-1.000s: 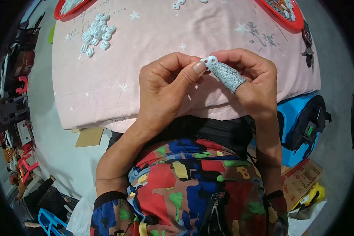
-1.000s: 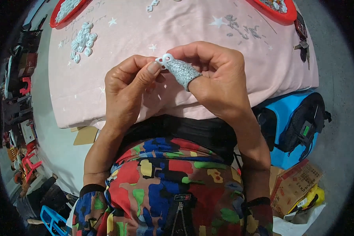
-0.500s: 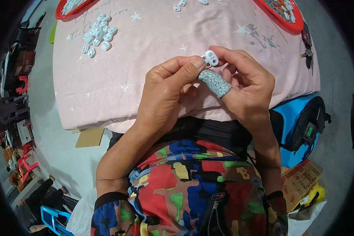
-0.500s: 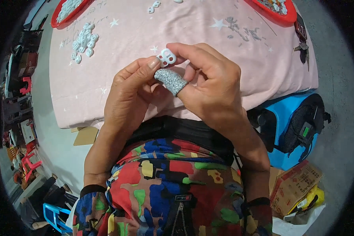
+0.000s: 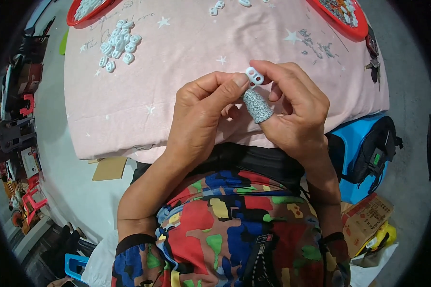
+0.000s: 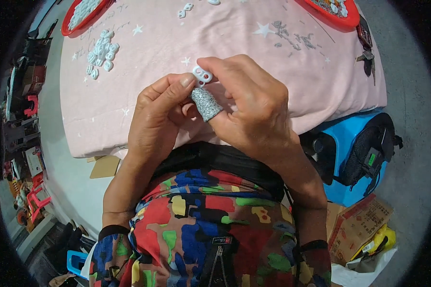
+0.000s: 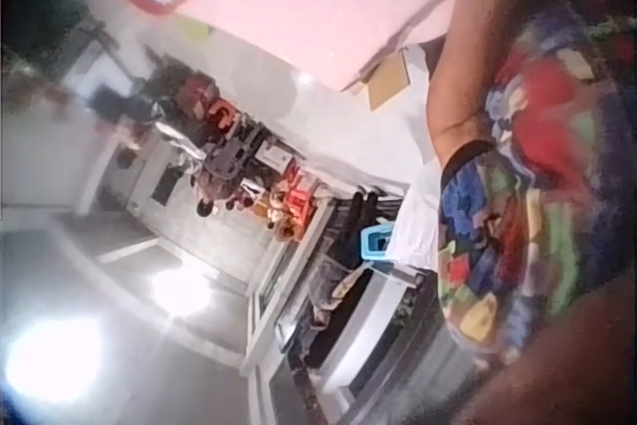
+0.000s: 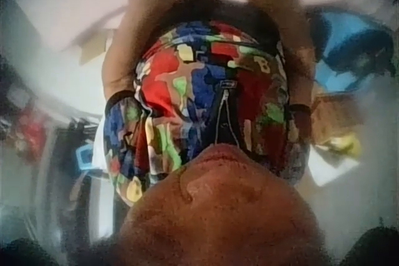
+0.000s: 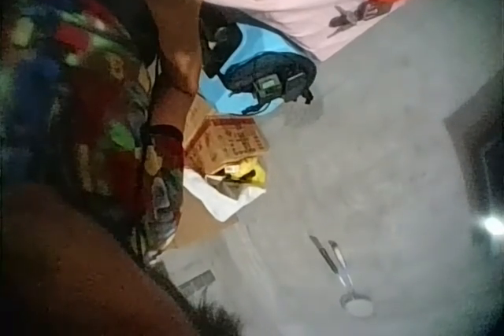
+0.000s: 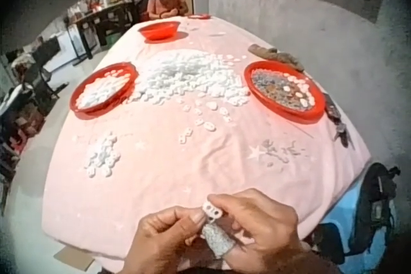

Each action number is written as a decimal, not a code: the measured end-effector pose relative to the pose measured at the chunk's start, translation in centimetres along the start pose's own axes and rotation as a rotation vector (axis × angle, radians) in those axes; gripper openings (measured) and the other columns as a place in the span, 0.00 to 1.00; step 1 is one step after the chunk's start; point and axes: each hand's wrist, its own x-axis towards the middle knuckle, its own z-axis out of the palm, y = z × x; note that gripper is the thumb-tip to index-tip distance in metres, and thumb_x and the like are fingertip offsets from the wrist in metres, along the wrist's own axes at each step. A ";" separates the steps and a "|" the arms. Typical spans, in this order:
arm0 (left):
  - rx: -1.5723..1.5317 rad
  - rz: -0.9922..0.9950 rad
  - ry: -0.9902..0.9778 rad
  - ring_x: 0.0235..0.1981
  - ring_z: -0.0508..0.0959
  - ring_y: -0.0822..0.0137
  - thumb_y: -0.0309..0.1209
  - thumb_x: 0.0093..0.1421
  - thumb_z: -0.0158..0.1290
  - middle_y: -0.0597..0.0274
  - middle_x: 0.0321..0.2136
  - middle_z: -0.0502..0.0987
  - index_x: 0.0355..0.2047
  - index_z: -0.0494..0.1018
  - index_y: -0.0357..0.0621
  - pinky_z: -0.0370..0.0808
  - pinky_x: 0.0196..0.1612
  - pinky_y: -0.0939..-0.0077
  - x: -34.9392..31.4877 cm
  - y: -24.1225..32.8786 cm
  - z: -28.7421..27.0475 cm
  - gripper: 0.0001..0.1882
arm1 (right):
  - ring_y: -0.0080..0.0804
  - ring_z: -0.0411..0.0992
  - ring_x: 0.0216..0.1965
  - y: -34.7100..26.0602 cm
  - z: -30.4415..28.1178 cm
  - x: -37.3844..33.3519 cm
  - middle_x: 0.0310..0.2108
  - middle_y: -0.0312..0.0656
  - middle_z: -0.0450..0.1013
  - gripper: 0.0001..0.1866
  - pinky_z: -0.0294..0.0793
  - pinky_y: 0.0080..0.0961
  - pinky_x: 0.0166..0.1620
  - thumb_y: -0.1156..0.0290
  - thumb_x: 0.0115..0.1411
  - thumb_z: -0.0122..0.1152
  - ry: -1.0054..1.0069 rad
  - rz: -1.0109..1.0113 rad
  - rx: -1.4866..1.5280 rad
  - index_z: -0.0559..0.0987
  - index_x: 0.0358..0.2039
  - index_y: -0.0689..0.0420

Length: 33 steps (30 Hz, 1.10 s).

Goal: The person assembles plastic cord locks by inserting small metal springs and plastic pieces into toggle housings and pressing the components together by hand.

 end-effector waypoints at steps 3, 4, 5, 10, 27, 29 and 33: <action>0.004 -0.022 -0.009 0.23 0.70 0.82 0.34 0.63 0.56 0.69 0.26 0.77 0.35 0.79 0.39 0.67 0.26 0.88 -0.1 0.0 0.0 0.10 | 0.19 0.66 0.26 -0.2 -0.1 0.0 0.32 0.39 0.74 0.23 0.67 0.15 0.27 0.84 0.45 0.68 -0.014 0.013 -0.011 0.79 0.45 0.62; 0.004 -0.021 -0.012 0.23 0.70 0.82 0.34 0.63 0.56 0.69 0.26 0.77 0.35 0.79 0.39 0.67 0.26 0.88 0.0 0.0 -0.1 0.10 | 0.19 0.66 0.26 -0.2 -0.2 0.1 0.32 0.39 0.74 0.23 0.67 0.15 0.27 0.84 0.45 0.68 -0.012 0.011 -0.014 0.79 0.45 0.62; 0.033 -0.004 -0.026 0.24 0.70 0.82 0.34 0.63 0.56 0.69 0.26 0.77 0.35 0.79 0.39 0.67 0.26 0.88 0.0 0.0 -0.3 0.10 | 0.20 0.67 0.26 0.0 -0.2 0.0 0.32 0.39 0.74 0.23 0.67 0.15 0.27 0.83 0.45 0.68 -0.015 -0.006 -0.005 0.79 0.45 0.62; 0.073 0.061 -0.005 0.25 0.71 0.81 0.34 0.62 0.56 0.68 0.27 0.77 0.35 0.78 0.39 0.68 0.27 0.87 0.3 0.6 -0.2 0.10 | 0.21 0.70 0.28 0.1 -0.5 0.2 0.32 0.40 0.74 0.22 0.68 0.15 0.28 0.83 0.44 0.68 -0.021 -0.050 0.026 0.79 0.44 0.62; 0.228 0.163 -0.108 0.24 0.72 0.81 0.32 0.62 0.57 0.68 0.24 0.77 0.34 0.78 0.36 0.70 0.29 0.86 0.3 0.6 -0.8 0.09 | 0.30 0.74 0.30 -0.4 -1.2 0.7 0.32 0.45 0.74 0.23 0.72 0.21 0.28 0.88 0.42 0.62 -0.150 -0.029 0.011 0.80 0.43 0.65; 0.211 0.167 -0.100 0.24 0.72 0.81 0.31 0.62 0.57 0.68 0.25 0.77 0.34 0.78 0.36 0.70 0.29 0.86 0.2 0.4 -0.7 0.09 | 0.31 0.74 0.30 -0.3 -1.2 0.7 0.31 0.45 0.74 0.22 0.72 0.21 0.28 0.88 0.42 0.62 -0.144 -0.052 0.000 0.80 0.43 0.65; 0.206 0.185 -0.075 0.24 0.72 0.81 0.31 0.62 0.57 0.68 0.25 0.77 0.34 0.78 0.36 0.70 0.29 0.87 0.0 0.0 -0.5 0.09 | 0.32 0.74 0.28 -0.2 -1.3 0.8 0.30 0.45 0.74 0.21 0.72 0.21 0.28 0.87 0.43 0.64 -0.156 -0.103 -0.044 0.80 0.42 0.65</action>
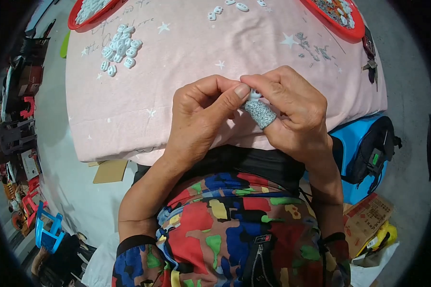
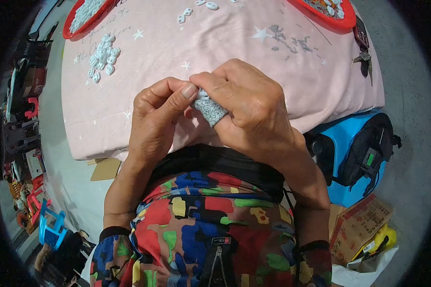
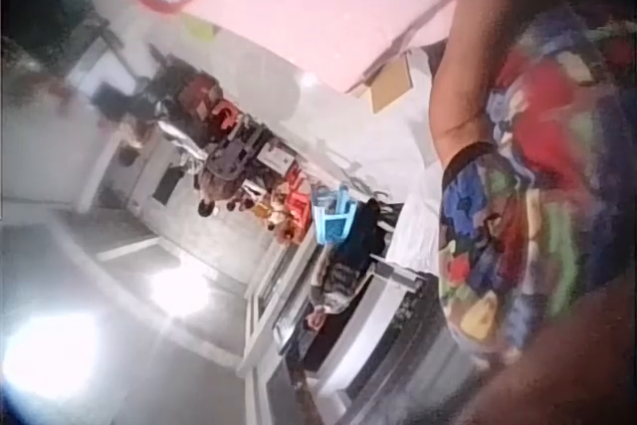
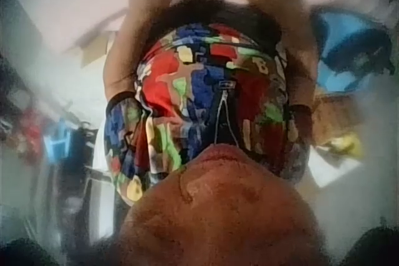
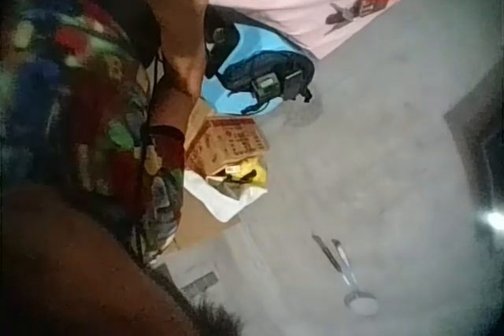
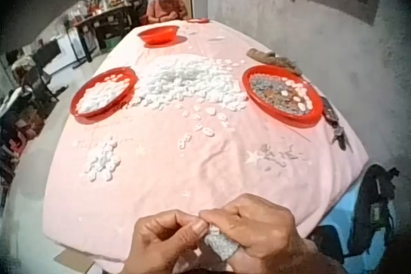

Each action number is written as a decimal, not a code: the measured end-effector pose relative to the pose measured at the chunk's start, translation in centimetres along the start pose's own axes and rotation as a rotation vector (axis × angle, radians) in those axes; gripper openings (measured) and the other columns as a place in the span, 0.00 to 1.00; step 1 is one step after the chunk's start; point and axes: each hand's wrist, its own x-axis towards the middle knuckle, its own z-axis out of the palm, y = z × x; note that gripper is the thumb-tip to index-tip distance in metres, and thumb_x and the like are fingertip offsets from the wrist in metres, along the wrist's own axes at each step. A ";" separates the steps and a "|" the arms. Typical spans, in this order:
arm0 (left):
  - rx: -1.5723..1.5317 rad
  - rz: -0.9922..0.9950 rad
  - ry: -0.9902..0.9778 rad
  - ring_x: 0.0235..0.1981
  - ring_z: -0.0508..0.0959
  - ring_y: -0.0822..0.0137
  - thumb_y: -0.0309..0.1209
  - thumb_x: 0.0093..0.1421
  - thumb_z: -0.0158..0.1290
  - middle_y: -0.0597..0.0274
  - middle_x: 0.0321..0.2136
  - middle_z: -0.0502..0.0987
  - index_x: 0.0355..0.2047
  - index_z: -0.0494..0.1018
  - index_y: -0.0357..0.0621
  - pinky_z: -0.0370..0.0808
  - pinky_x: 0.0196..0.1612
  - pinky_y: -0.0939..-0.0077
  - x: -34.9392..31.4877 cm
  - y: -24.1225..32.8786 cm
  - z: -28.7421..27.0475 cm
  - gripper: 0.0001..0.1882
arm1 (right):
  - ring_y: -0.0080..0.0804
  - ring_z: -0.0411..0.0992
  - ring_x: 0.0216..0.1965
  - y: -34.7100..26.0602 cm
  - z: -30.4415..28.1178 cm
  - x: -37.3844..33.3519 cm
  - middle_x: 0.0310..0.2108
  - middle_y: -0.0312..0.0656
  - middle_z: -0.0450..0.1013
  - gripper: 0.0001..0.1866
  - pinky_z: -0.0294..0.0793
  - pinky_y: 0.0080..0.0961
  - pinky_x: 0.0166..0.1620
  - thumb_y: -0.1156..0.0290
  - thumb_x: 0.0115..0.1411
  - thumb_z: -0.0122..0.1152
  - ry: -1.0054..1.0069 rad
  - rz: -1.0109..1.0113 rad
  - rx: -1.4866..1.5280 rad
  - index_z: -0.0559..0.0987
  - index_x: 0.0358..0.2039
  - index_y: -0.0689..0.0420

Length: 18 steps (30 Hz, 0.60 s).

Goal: The person assembles plastic cord locks by inserting small metal springs and plastic pieces into toggle housings and pressing the components together by hand.

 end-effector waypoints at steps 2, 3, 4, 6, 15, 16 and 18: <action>0.002 -0.009 -0.026 0.24 0.72 0.81 0.31 0.62 0.57 0.68 0.25 0.77 0.33 0.78 0.37 0.70 0.29 0.87 0.0 0.2 -0.1 0.09 | 0.31 0.74 0.28 0.0 -0.1 0.1 0.30 0.45 0.74 0.21 0.72 0.21 0.28 0.86 0.43 0.64 0.006 -0.008 0.013 0.80 0.41 0.65; 0.005 -0.017 -0.051 0.24 0.72 0.81 0.32 0.62 0.56 0.69 0.25 0.77 0.33 0.78 0.37 0.70 0.29 0.87 0.0 0.3 -0.3 0.09 | 0.31 0.74 0.28 0.0 -0.1 0.1 0.29 0.45 0.74 0.20 0.72 0.21 0.28 0.85 0.43 0.65 0.013 -0.017 0.026 0.80 0.41 0.65; 0.006 -0.016 -0.052 0.24 0.72 0.81 0.32 0.62 0.56 0.69 0.25 0.77 0.33 0.78 0.37 0.70 0.29 0.87 0.1 0.5 -0.3 0.09 | 0.31 0.74 0.28 0.0 -0.1 0.1 0.29 0.45 0.74 0.20 0.72 0.21 0.28 0.85 0.43 0.65 0.014 -0.018 0.026 0.80 0.41 0.65; 0.021 -0.075 -0.084 0.24 0.71 0.81 0.32 0.62 0.56 0.70 0.24 0.76 0.32 0.78 0.38 0.69 0.28 0.87 0.2 0.9 -0.5 0.09 | 0.31 0.74 0.27 -0.1 0.0 0.1 0.29 0.45 0.74 0.21 0.72 0.22 0.28 0.83 0.44 0.67 0.018 0.012 0.083 0.80 0.42 0.64; 0.099 -0.091 -0.081 0.24 0.68 0.83 0.33 0.61 0.58 0.71 0.24 0.76 0.30 0.78 0.39 0.65 0.28 0.88 0.6 0.9 -1.4 0.09 | 0.34 0.71 0.24 0.6 -0.8 0.8 0.25 0.41 0.71 0.20 0.70 0.26 0.25 0.77 0.43 0.70 -0.159 -0.062 -0.116 0.78 0.40 0.61; 0.098 -0.091 -0.082 0.24 0.68 0.83 0.33 0.61 0.58 0.71 0.24 0.76 0.30 0.78 0.39 0.65 0.28 0.88 0.6 1.0 -1.5 0.09 | 0.34 0.71 0.24 0.5 -0.9 0.9 0.25 0.41 0.71 0.20 0.70 0.26 0.25 0.77 0.43 0.70 -0.159 -0.061 -0.117 0.78 0.40 0.61; 0.096 -0.108 -0.101 0.24 0.68 0.83 0.32 0.61 0.58 0.71 0.23 0.76 0.30 0.78 0.39 0.65 0.28 0.88 0.6 1.1 -1.7 0.09 | 0.37 0.70 0.22 0.4 -0.8 1.1 0.23 0.41 0.69 0.17 0.69 0.30 0.24 0.77 0.43 0.67 -0.177 -0.091 -0.148 0.76 0.36 0.61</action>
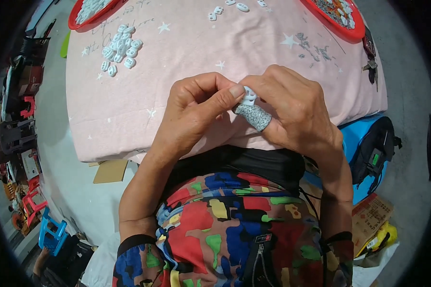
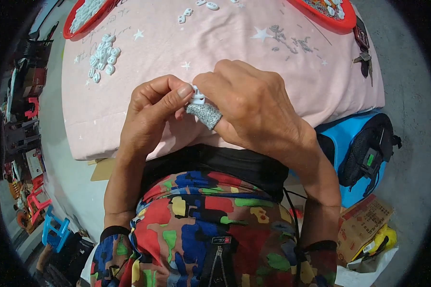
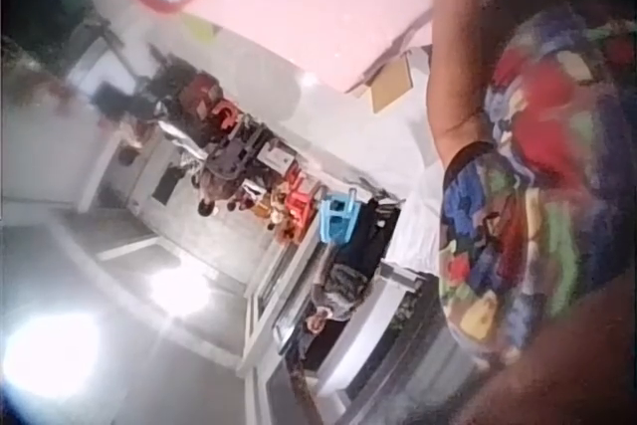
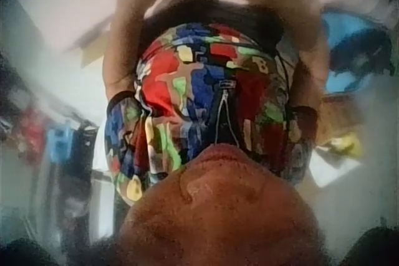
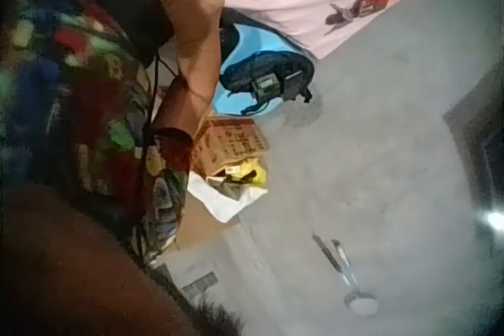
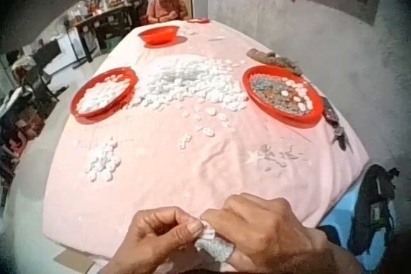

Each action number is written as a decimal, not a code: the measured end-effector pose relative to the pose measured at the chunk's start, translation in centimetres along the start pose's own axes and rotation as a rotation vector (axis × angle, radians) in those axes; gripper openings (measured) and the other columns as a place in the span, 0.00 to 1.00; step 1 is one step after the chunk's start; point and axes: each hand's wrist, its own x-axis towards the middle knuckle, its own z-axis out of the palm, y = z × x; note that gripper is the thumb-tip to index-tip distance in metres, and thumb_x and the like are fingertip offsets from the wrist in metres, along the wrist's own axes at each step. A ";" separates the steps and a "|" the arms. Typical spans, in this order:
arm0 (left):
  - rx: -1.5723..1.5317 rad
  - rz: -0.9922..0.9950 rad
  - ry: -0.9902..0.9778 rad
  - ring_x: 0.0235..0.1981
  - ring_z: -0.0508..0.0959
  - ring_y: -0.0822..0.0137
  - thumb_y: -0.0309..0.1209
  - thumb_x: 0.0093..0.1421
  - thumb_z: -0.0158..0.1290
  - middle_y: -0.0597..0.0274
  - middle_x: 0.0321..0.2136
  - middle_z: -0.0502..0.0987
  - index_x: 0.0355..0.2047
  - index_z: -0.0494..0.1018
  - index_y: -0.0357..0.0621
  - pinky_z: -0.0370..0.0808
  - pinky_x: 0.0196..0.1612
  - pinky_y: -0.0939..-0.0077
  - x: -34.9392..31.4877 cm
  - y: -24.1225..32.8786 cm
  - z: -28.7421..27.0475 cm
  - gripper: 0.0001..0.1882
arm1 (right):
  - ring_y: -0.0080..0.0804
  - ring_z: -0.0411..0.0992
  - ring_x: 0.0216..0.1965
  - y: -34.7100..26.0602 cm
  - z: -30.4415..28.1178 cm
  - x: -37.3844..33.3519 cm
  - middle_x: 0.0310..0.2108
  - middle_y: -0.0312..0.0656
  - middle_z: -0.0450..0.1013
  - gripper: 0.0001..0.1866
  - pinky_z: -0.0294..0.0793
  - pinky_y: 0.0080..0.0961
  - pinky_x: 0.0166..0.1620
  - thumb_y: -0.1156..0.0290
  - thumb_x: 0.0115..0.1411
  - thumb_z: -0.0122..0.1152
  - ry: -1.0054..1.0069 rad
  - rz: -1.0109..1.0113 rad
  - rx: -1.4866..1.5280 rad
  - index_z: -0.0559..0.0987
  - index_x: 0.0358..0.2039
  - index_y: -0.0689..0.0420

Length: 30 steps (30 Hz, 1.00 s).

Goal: The person assembles plastic cord locks by inserting small metal springs and plastic pieces into toggle housings and pressing the components together by hand.

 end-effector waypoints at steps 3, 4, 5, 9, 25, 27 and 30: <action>0.008 0.018 0.002 0.24 0.68 0.83 0.33 0.62 0.56 0.72 0.23 0.75 0.30 0.77 0.40 0.65 0.29 0.89 0.0 0.2 0.3 0.09 | 0.40 0.69 0.22 0.3 0.5 0.1 0.21 0.42 0.67 0.13 0.67 0.33 0.24 0.76 0.44 0.65 -0.034 -0.024 -0.025 0.75 0.32 0.60; 0.007 0.016 0.002 0.24 0.68 0.83 0.33 0.62 0.56 0.72 0.23 0.75 0.30 0.77 0.40 0.65 0.29 0.89 0.0 0.1 0.2 0.09 | 0.40 0.69 0.22 0.4 0.6 0.2 0.21 0.42 0.67 0.13 0.67 0.33 0.24 0.76 0.44 0.65 -0.035 -0.022 -0.024 0.75 0.32 0.60; 0.019 0.014 -0.003 0.24 0.68 0.83 0.32 0.61 0.57 0.72 0.23 0.75 0.30 0.78 0.39 0.65 0.29 0.88 0.0 0.1 0.1 0.09 | 0.41 0.69 0.22 0.3 0.6 0.2 0.21 0.43 0.67 0.12 0.67 0.33 0.24 0.76 0.44 0.64 -0.044 -0.020 -0.006 0.74 0.30 0.59; 0.024 0.006 0.000 0.25 0.69 0.83 0.32 0.61 0.58 0.71 0.23 0.76 0.30 0.79 0.38 0.65 0.28 0.87 0.0 0.1 0.0 0.09 | 0.42 0.69 0.22 0.2 0.3 0.4 0.20 0.43 0.66 0.11 0.67 0.34 0.24 0.74 0.44 0.64 -0.088 -0.004 -0.023 0.72 0.29 0.59; 0.030 0.113 0.019 0.24 0.71 0.81 0.29 0.62 0.56 0.68 0.23 0.77 0.30 0.78 0.35 0.69 0.26 0.87 0.1 -0.5 0.5 0.09 | 0.45 0.71 0.22 0.6 -0.1 0.7 0.20 0.45 0.68 0.10 0.68 0.37 0.24 0.71 0.49 0.62 -0.216 0.025 -0.064 0.68 0.26 0.57; 0.065 0.133 0.036 0.23 0.71 0.82 0.29 0.62 0.56 0.69 0.22 0.76 0.29 0.78 0.35 0.68 0.26 0.87 0.0 -0.5 0.6 0.09 | 0.45 0.71 0.22 0.6 0.0 0.6 0.20 0.46 0.68 0.11 0.68 0.37 0.24 0.71 0.49 0.62 -0.228 0.015 -0.037 0.67 0.26 0.58; 0.098 0.156 0.043 0.23 0.70 0.82 0.28 0.62 0.56 0.69 0.21 0.76 0.29 0.78 0.35 0.67 0.26 0.87 -0.1 -0.6 0.5 0.08 | 0.46 0.70 0.21 0.7 0.2 0.6 0.19 0.46 0.68 0.10 0.68 0.37 0.23 0.72 0.50 0.61 -0.239 0.011 0.002 0.67 0.26 0.58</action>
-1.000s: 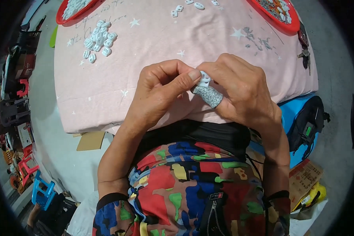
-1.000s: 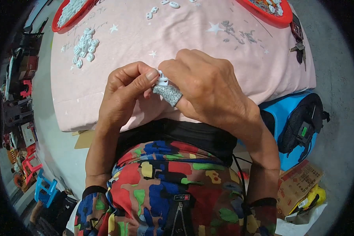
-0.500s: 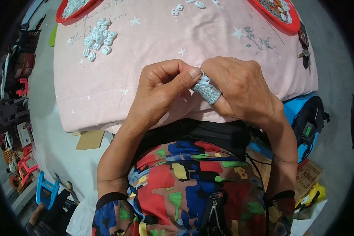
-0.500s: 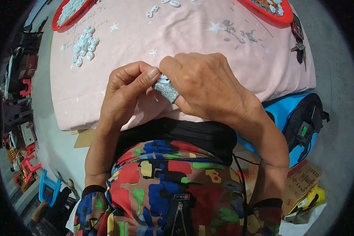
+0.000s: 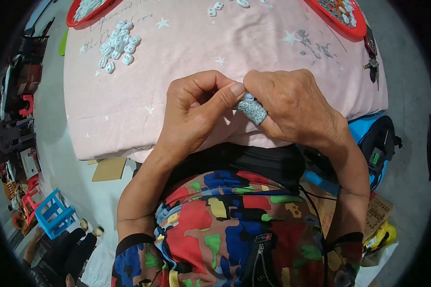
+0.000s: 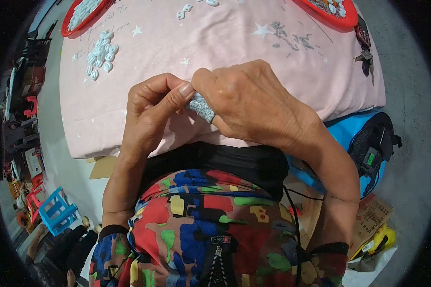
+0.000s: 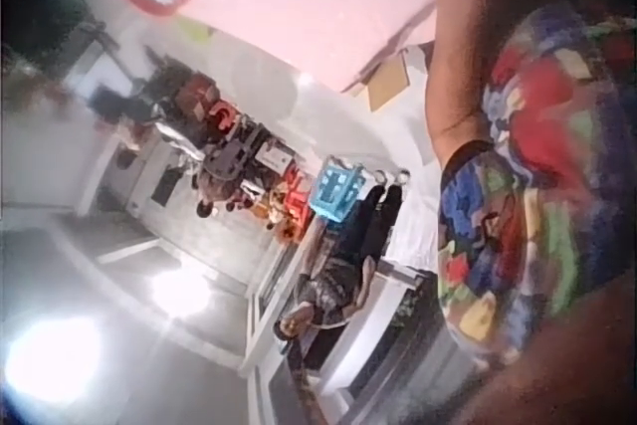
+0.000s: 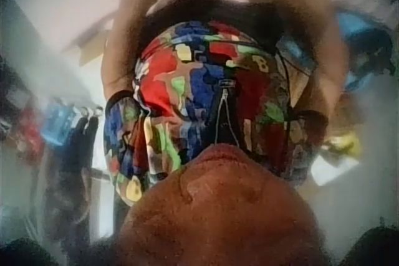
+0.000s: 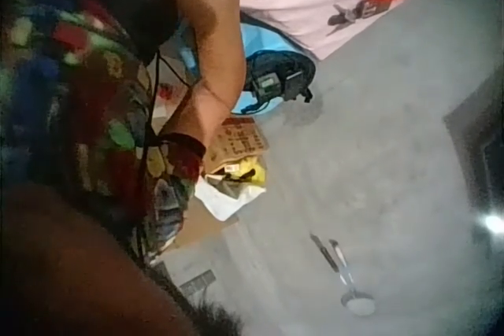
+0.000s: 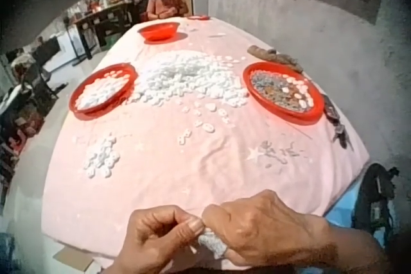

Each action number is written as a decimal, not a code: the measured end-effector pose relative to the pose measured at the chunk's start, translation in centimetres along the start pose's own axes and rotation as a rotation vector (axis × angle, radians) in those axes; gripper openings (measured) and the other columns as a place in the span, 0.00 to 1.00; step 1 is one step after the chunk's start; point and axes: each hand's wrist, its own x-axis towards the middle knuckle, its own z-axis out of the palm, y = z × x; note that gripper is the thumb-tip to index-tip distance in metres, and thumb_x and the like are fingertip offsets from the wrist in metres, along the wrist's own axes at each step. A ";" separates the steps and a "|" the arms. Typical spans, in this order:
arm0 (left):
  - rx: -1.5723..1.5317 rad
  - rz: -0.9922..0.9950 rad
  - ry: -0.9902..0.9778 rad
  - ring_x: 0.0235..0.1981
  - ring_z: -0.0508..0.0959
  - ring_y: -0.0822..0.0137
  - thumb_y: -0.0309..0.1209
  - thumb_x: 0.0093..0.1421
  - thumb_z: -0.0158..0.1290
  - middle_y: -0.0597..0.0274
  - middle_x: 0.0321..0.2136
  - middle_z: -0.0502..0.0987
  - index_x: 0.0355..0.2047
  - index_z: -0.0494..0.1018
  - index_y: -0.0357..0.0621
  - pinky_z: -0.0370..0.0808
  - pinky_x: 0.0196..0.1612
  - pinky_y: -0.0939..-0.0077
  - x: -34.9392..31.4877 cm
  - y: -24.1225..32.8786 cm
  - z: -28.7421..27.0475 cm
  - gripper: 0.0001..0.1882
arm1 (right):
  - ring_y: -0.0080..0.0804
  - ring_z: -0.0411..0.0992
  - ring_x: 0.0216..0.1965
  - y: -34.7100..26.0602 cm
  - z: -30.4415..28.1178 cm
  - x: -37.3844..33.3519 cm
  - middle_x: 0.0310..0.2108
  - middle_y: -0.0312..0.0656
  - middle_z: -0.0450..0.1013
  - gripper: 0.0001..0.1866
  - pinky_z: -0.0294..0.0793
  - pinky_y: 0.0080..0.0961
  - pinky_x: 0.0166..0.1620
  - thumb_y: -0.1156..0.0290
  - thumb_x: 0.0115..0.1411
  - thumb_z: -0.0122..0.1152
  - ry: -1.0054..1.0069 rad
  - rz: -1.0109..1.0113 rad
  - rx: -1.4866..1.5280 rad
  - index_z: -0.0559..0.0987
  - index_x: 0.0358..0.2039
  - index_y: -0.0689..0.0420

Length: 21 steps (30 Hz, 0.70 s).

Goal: The person assembles plastic cord locks by inserting small metal springs and plastic pieces into toggle housings and pressing the components together by hand.

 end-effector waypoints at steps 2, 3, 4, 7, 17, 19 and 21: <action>0.033 0.006 -0.001 0.23 0.70 0.82 0.28 0.62 0.56 0.69 0.21 0.76 0.29 0.78 0.35 0.67 0.26 0.86 -0.1 -0.1 -0.1 0.08 | 0.46 0.70 0.21 0.0 0.2 -0.1 0.19 0.46 0.68 0.10 0.68 0.37 0.23 0.72 0.50 0.61 -0.009 -0.006 -0.001 0.68 0.26 0.58; 0.066 0.013 -0.002 0.23 0.69 0.82 0.28 0.61 0.56 0.69 0.22 0.76 0.28 0.78 0.35 0.67 0.27 0.86 -0.1 -0.1 -0.2 0.08 | 0.46 0.70 0.21 0.0 0.2 -0.1 0.18 0.46 0.68 0.10 0.68 0.37 0.23 0.72 0.50 0.61 -0.017 -0.012 -0.003 0.68 0.26 0.58; 0.066 0.012 -0.001 0.23 0.69 0.82 0.28 0.61 0.56 0.69 0.22 0.76 0.28 0.78 0.35 0.67 0.27 0.86 -0.1 -0.1 -0.2 0.08 | 0.46 0.70 0.21 0.1 0.3 -0.1 0.18 0.46 0.68 0.10 0.68 0.37 0.23 0.72 0.50 0.61 -0.018 -0.012 -0.002 0.68 0.26 0.58; 0.045 0.006 -0.009 0.25 0.69 0.82 0.28 0.61 0.56 0.69 0.22 0.76 0.28 0.78 0.35 0.67 0.28 0.86 -0.2 0.1 -0.2 0.08 | 0.46 0.71 0.21 0.1 0.3 -0.2 0.19 0.46 0.68 0.10 0.68 0.37 0.23 0.73 0.49 0.61 -0.036 -0.021 0.022 0.68 0.26 0.58; 0.008 -0.077 0.000 0.27 0.71 0.82 0.27 0.61 0.56 0.69 0.23 0.77 0.29 0.78 0.35 0.68 0.31 0.86 -0.9 0.4 0.0 0.07 | 0.44 0.69 0.20 0.3 0.9 -0.4 0.18 0.44 0.66 0.09 0.66 0.35 0.22 0.75 0.49 0.60 0.011 -0.112 0.087 0.68 0.26 0.58; 0.015 -0.061 0.007 0.27 0.71 0.81 0.27 0.62 0.56 0.69 0.23 0.77 0.29 0.78 0.35 0.68 0.31 0.86 -1.0 0.4 0.1 0.07 | 0.44 0.69 0.20 0.3 0.8 -0.4 0.18 0.44 0.66 0.08 0.66 0.35 0.22 0.75 0.49 0.60 0.020 -0.138 0.091 0.68 0.25 0.58; -0.014 -0.074 0.008 0.27 0.72 0.81 0.28 0.62 0.56 0.68 0.24 0.77 0.29 0.78 0.35 0.69 0.31 0.86 -0.8 0.6 -0.2 0.07 | 0.47 0.73 0.22 0.2 0.7 -0.1 0.19 0.47 0.69 0.10 0.70 0.38 0.24 0.72 0.51 0.60 -0.007 -0.097 0.048 0.67 0.27 0.60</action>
